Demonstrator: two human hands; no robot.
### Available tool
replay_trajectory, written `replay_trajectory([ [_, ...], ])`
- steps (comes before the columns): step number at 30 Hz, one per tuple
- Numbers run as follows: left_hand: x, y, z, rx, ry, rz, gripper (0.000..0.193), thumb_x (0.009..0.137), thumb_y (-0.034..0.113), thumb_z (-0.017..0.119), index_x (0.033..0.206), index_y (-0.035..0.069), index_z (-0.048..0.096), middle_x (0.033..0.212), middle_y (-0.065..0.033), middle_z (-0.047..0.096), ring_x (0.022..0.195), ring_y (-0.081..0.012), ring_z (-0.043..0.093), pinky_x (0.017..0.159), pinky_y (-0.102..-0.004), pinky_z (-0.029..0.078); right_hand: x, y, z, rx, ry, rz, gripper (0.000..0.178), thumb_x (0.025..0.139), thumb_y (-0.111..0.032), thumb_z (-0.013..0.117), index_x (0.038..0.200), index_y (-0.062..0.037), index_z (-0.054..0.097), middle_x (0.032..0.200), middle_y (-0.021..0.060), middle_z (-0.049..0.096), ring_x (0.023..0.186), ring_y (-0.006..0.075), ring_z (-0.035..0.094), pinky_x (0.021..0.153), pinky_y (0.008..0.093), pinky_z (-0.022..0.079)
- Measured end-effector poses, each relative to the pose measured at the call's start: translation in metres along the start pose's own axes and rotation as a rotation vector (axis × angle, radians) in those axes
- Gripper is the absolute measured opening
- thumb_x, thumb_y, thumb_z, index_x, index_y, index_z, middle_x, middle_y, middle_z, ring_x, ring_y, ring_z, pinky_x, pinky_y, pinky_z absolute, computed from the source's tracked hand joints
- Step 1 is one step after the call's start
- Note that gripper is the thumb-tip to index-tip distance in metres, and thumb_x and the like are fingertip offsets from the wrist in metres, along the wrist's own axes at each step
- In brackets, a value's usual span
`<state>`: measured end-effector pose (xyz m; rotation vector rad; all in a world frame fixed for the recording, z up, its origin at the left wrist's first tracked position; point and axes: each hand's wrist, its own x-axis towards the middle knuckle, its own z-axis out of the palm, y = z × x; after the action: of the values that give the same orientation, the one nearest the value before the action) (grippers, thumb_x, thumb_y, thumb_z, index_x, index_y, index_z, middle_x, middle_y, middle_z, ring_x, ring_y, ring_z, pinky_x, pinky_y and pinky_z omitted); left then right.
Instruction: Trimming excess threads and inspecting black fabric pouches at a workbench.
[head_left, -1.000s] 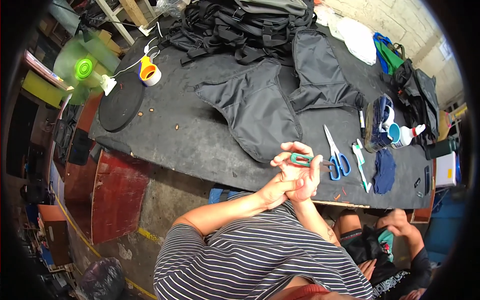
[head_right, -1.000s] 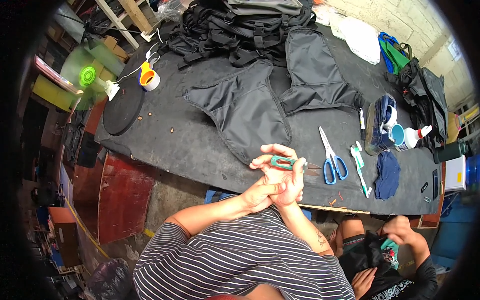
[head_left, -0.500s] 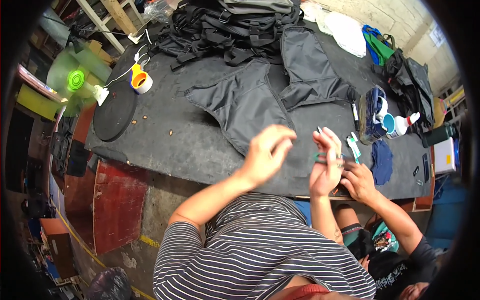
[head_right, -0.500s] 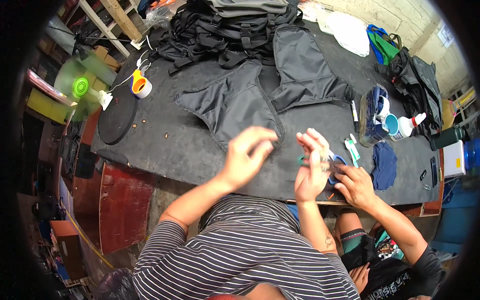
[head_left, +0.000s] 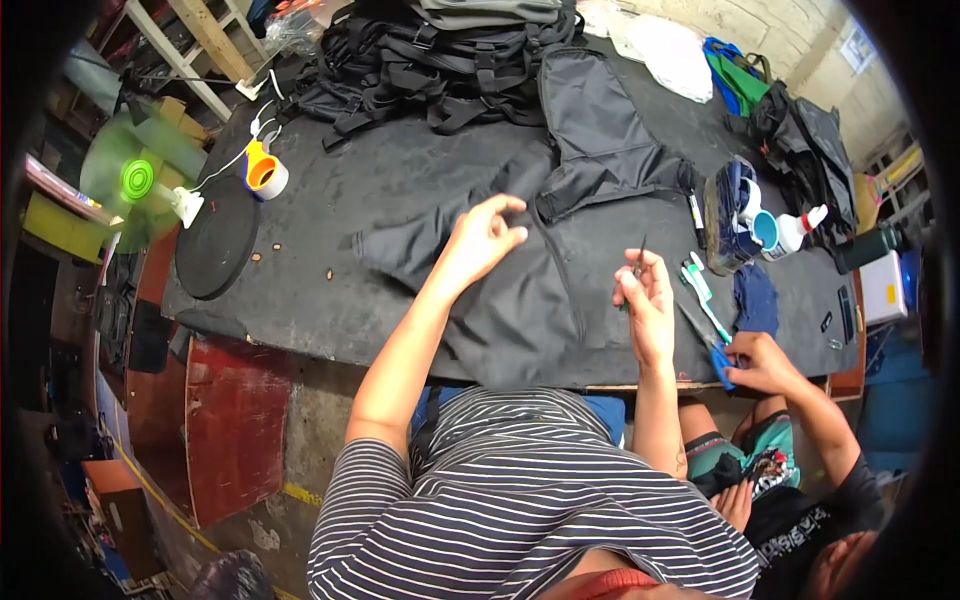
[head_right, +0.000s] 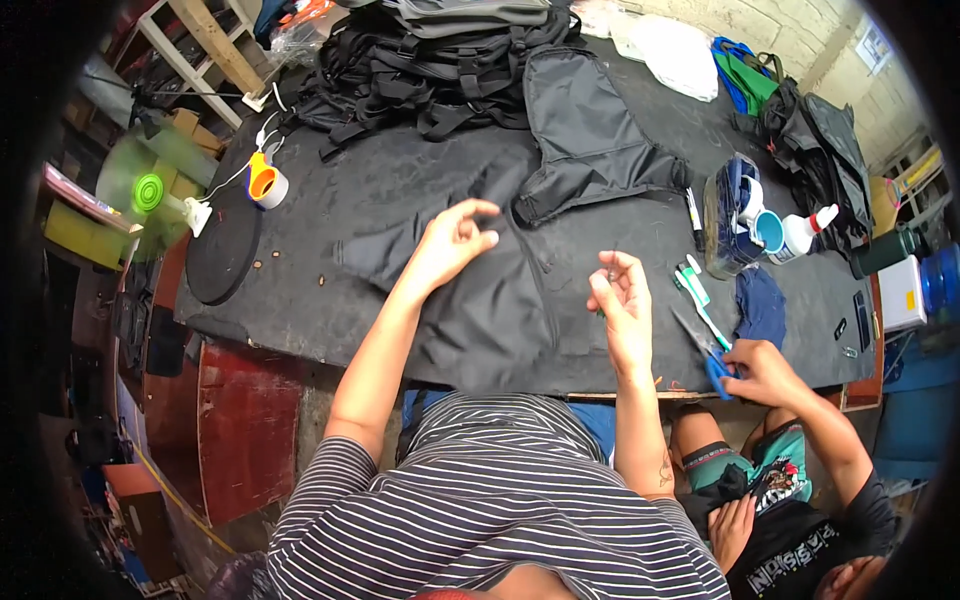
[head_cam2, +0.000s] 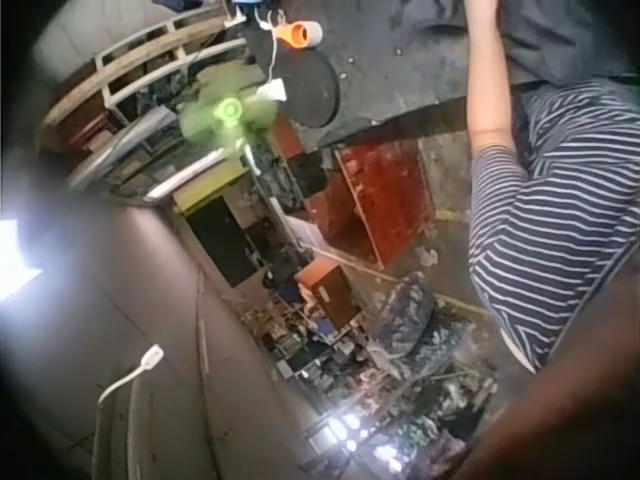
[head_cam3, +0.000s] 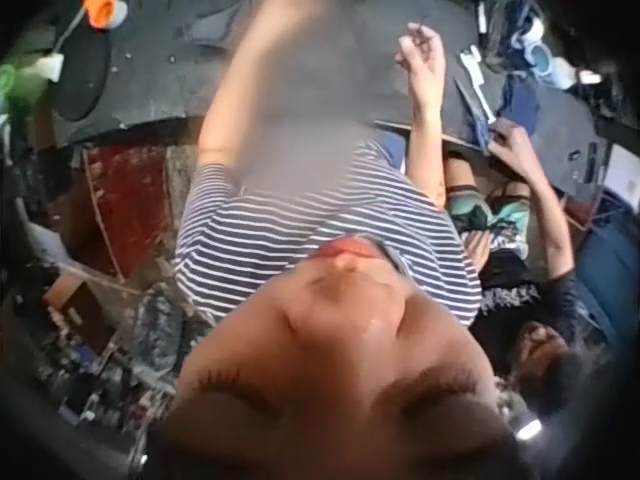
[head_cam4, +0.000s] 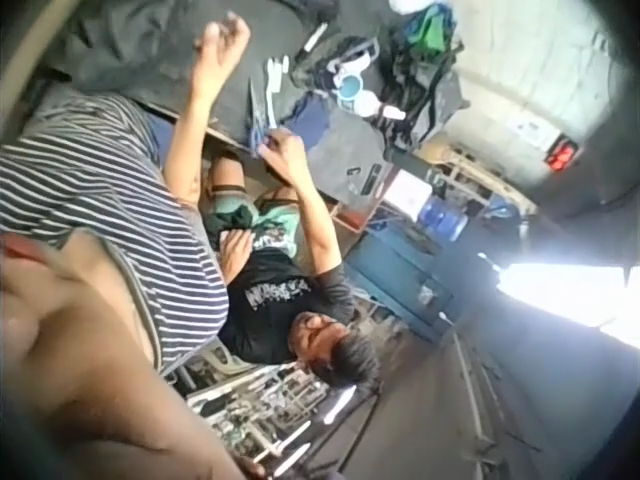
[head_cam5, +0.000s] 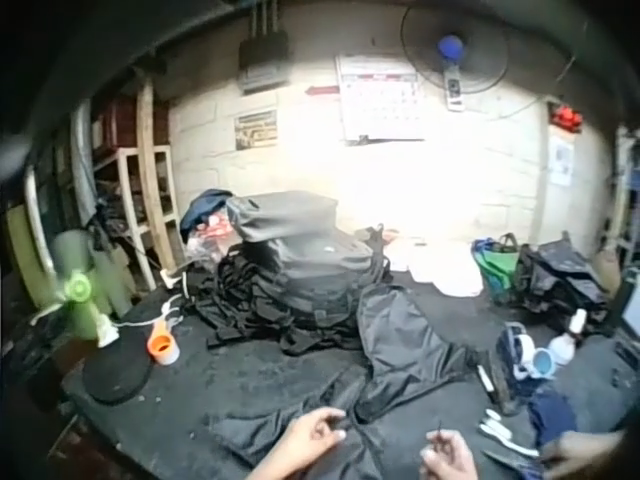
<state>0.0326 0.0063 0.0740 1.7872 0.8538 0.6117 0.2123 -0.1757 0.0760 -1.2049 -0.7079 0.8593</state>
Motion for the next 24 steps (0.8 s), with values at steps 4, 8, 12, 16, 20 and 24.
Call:
replay_trajectory([
  [4, -0.014, -0.003, 0.008, 0.047, -0.097, 0.103, 0.035, 0.072, 0.001, 0.064, 0.106, 0.001, 0.061, 0.075, -0.0056, 0.061, 0.062, -0.0107, 0.051, 0.062, -0.0263, 0.043, 0.014, 0.011, 0.0, -0.251, 0.008, -0.14, 0.038, 0.085, -0.01, 0.063, 0.121, -0.0017, 0.055, 0.089, 0.0004, 0.05, 0.082, 0.0122, 0.05, 0.079, 0.0246, 0.042],
  [8, -0.008, -0.008, 0.02, -0.006, -0.018, 0.126, 0.036, 0.071, -0.001, 0.062, 0.107, 0.003, 0.061, 0.087, -0.0104, 0.065, 0.067, -0.0133, 0.055, 0.068, -0.0268, 0.045, 0.018, 0.018, 0.007, -0.591, 0.024, -0.241, 0.038, 0.082, -0.007, 0.065, 0.119, -0.004, 0.056, 0.089, 0.0018, 0.046, 0.083, 0.0113, 0.047, 0.078, 0.0243, 0.043],
  [12, 0.005, 0.0, 0.028, 0.059, 0.013, 0.042, 0.032, 0.073, 0.0, 0.064, 0.104, 0.002, 0.062, 0.095, -0.0099, 0.064, 0.091, -0.0146, 0.058, 0.078, -0.0282, 0.046, 0.021, 0.02, 0.017, -0.394, 0.052, -0.092, 0.035, 0.074, 0.0, 0.068, 0.107, -0.0004, 0.054, 0.092, 0.0051, 0.049, 0.083, 0.0135, 0.05, 0.075, 0.0248, 0.045],
  [16, 0.012, -0.008, 0.04, 0.165, 0.169, 0.122, 0.019, 0.076, 0.002, 0.062, 0.095, 0.001, 0.062, 0.072, -0.0052, 0.063, 0.067, -0.0103, 0.057, 0.066, -0.0261, 0.045, 0.029, 0.026, 0.019, -0.561, 0.022, -0.227, 0.032, 0.075, 0.0, 0.067, 0.104, -0.0019, 0.055, 0.09, 0.0016, 0.053, 0.08, 0.009, 0.05, 0.072, 0.0219, 0.043],
  [20, 0.012, -0.009, 0.043, 0.122, 0.213, 0.124, 0.009, 0.079, 0.003, 0.061, 0.087, -0.001, 0.059, 0.062, -0.0018, 0.058, 0.058, -0.0066, 0.052, 0.059, -0.0243, 0.042, 0.035, 0.026, 0.024, -0.683, 0.076, -0.25, 0.03, 0.072, 0.002, 0.067, 0.1, -0.0028, 0.059, 0.092, 0.0057, 0.056, 0.086, 0.0158, 0.057, 0.073, 0.0258, 0.045],
  [24, 0.019, -0.035, 0.037, -0.113, 0.13, 0.042, 0.004, 0.083, 0.003, 0.059, 0.082, 0.001, 0.055, 0.059, -0.0022, 0.055, 0.057, -0.0047, 0.047, 0.053, -0.0232, 0.038, 0.042, 0.037, 0.03, -0.681, 0.045, -0.322, 0.023, 0.072, 0.003, 0.065, 0.095, -0.0018, 0.061, 0.088, 0.0092, 0.056, 0.081, 0.0225, 0.058, 0.071, 0.03, 0.046],
])
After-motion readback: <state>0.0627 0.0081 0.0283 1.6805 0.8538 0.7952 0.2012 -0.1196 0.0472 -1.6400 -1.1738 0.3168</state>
